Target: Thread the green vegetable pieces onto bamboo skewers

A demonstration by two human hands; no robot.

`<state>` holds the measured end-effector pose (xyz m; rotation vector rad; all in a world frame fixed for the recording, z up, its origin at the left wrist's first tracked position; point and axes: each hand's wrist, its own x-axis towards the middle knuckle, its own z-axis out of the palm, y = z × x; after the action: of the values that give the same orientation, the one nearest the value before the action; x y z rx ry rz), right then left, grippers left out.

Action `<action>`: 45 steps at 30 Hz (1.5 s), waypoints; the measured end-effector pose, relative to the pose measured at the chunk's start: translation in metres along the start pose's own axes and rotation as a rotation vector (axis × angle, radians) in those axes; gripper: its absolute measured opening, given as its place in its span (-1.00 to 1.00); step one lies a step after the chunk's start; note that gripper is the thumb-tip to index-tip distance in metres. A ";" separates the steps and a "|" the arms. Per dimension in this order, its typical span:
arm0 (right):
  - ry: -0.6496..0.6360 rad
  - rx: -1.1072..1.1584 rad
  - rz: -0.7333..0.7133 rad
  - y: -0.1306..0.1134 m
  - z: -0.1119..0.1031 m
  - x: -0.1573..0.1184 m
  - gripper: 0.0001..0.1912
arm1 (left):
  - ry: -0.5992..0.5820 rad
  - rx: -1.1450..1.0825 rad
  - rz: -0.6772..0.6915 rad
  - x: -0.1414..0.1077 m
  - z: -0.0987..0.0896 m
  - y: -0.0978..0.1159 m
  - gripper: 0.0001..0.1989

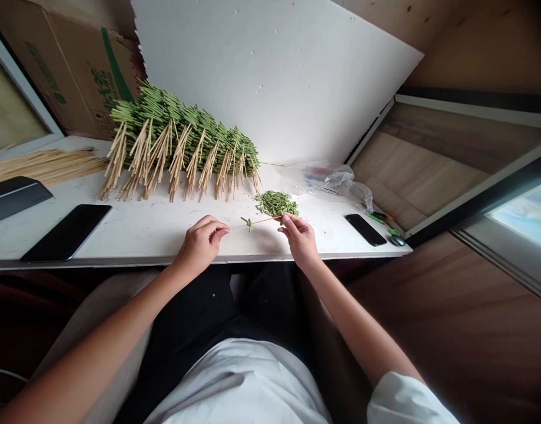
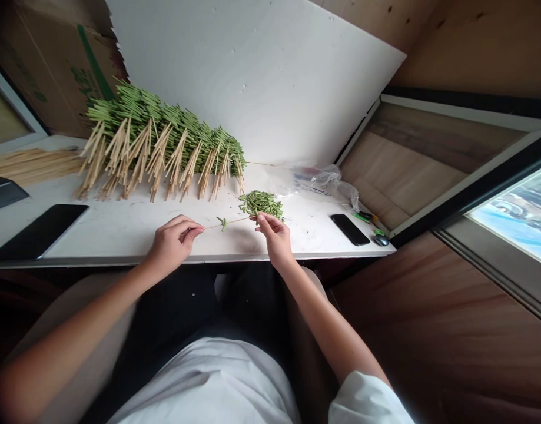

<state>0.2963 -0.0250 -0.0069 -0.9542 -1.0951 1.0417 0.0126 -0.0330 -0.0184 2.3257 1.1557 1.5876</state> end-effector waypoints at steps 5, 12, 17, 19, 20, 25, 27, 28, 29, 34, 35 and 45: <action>-0.027 0.002 0.025 -0.001 -0.008 0.006 -0.70 | -0.010 -0.005 0.013 0.000 0.000 0.001 -0.83; -0.053 -0.069 0.014 -0.004 -0.008 0.006 -0.68 | -0.010 -0.004 0.019 0.001 -0.002 0.003 -0.83; -0.071 -0.073 0.012 -0.004 -0.005 0.004 -0.65 | -0.007 -0.001 0.042 0.001 -0.002 0.002 -0.83; -0.063 -0.076 0.009 -0.004 -0.003 0.002 -0.65 | -0.001 0.004 0.055 0.001 -0.002 0.003 -0.83; -0.057 -0.078 0.006 -0.004 -0.002 0.000 -0.65 | 0.003 0.008 0.063 0.001 -0.003 0.003 -0.83; -0.021 -0.100 -0.020 -0.005 0.006 -0.007 -0.64 | 0.016 0.036 0.082 0.000 -0.003 0.006 -0.80; -0.017 -0.105 -0.031 -0.007 0.009 -0.010 -0.62 | 0.016 0.048 0.084 -0.001 -0.003 0.007 -0.80; -0.016 -0.104 -0.036 -0.008 0.011 -0.012 -0.61 | 0.016 0.052 0.087 -0.002 -0.002 0.007 -0.79; -0.012 -0.102 -0.041 -0.008 0.012 -0.013 -0.61 | 0.014 0.054 0.093 -0.002 -0.002 0.007 -0.79; 0.005 -0.079 -0.039 -0.009 0.016 -0.017 -0.65 | 0.012 0.068 0.126 -0.004 -0.003 0.005 -0.79; 0.003 -0.071 -0.039 -0.008 0.016 -0.018 -0.66 | 0.015 0.073 0.130 -0.004 -0.003 0.005 -0.79; -0.073 -0.072 0.015 -0.004 0.044 -0.038 -0.64 | 0.007 0.053 0.174 -0.001 0.000 0.023 -0.80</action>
<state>0.2486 -0.0591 -0.0031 -0.9892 -1.1942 1.0627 0.0248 -0.0504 -0.0084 2.5183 1.0345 1.6391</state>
